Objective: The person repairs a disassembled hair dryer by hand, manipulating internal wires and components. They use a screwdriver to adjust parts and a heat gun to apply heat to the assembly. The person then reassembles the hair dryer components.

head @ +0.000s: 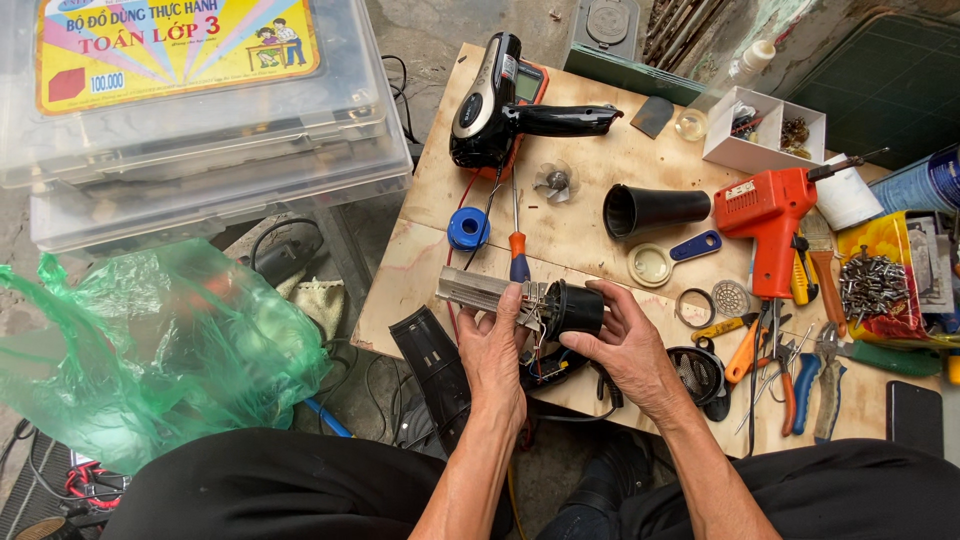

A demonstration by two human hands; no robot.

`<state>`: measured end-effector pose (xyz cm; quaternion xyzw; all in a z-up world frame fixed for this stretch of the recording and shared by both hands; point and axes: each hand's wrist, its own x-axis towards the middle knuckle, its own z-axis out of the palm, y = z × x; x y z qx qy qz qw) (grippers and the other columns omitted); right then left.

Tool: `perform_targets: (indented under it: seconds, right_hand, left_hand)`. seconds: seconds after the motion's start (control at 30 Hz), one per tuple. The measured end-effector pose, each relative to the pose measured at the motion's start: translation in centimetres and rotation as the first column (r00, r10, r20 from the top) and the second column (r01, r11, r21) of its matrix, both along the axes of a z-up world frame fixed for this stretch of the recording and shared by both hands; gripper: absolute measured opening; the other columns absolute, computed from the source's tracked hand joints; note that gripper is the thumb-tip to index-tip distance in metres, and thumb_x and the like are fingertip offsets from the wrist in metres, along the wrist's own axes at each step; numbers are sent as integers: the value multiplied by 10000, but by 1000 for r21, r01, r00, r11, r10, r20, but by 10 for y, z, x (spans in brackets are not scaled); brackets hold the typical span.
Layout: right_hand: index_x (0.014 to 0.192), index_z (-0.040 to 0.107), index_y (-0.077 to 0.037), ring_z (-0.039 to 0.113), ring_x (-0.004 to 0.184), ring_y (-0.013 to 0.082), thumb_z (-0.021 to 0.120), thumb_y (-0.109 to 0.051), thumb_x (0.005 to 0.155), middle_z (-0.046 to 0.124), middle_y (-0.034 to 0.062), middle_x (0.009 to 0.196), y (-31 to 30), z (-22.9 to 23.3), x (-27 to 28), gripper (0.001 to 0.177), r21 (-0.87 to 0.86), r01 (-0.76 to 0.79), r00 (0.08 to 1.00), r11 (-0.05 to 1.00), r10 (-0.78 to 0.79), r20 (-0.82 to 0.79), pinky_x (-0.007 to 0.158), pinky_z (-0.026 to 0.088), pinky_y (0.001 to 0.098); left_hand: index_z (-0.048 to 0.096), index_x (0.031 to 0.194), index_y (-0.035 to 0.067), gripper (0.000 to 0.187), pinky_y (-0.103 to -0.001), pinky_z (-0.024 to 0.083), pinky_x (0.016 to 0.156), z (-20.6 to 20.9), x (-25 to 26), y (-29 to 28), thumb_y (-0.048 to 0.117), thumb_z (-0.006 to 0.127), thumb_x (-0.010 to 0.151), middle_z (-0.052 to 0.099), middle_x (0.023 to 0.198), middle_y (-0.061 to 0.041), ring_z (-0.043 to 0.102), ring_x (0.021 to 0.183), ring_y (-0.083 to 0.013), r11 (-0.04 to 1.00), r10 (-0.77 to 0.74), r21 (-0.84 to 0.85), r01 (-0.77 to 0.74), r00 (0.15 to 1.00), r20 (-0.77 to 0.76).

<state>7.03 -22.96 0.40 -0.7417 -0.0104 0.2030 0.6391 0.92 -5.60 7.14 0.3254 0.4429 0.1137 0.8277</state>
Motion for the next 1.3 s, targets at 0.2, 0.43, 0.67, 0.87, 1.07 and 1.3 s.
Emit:
perform_targets:
  seconds: [0.2, 0.43, 0.67, 0.87, 1.07, 1.3]
  right_hand:
    - [1574, 567, -59, 702, 1224, 214, 992, -7, 747, 679, 116, 1429, -2, 1, -1, 932, 22, -4, 1000, 1000, 4, 8, 1070, 618, 353]
    - [1587, 534, -74, 717, 1241, 255, 993, -31, 759, 650, 137, 1468, -2, 7, -3, 947, 8, -11, 999, 1000, 11, 46, 1085, 633, 415]
    - [1583, 512, -105, 682, 1397, 325, 988, -48, 775, 602, 166, 1570, 0, 15, -9, 940, -11, -45, 992, 999, 46, 117, 1130, 617, 499]
    - [1521, 503, -138, 637, 1450, 161, 942, -88, 786, 638, 64, 1586, 1, 32, -12, 857, -30, -80, 985, 996, 83, 150, 1229, 498, 320]
    - [1525, 534, -169, 658, 1468, 198, 945, -149, 795, 640, 62, 1593, 6, 52, -16, 837, -141, -79, 975, 987, 106, 195, 1282, 486, 379]
    - [1537, 510, -124, 555, 1555, 227, 952, -176, 815, 597, 107, 1627, 8, 54, -23, 848, -209, -70, 903, 975, 151, 402, 1290, 475, 398]
  left_hand:
    - [424, 1631, -5, 1030, -559, 491, 1158, 1, 0, -3, 389, 954, 840, 706, 1365, -189, 605, 1325, -269, 999, -34, 30, 33, 999, 28]
    - [457, 1616, 53, 903, -530, 507, 1148, 0, 1, -5, 330, 914, 889, 698, 1376, -156, 645, 1311, -259, 1000, -29, 14, 28, 995, 92]
    - [364, 1742, 162, 913, -538, 462, 1201, -2, -5, -3, 281, 823, 962, 654, 1519, -147, 637, 1417, -299, 999, -38, -18, 42, 983, 181]
    - [335, 1746, 374, 915, -455, 504, 1107, -3, -8, -2, 320, 702, 910, 722, 1473, -49, 689, 1336, -229, 996, -79, -23, 85, 982, 172]
    - [384, 1720, 300, 847, -405, 514, 987, -16, -7, -4, 287, 699, 934, 687, 1432, -74, 672, 1243, -234, 998, -24, -55, 37, 974, 225]
    - [464, 1642, 294, 671, -441, 474, 1138, -20, -4, -1, 209, 617, 994, 662, 1597, -131, 618, 1409, -261, 980, 51, -199, 3, 962, 267]
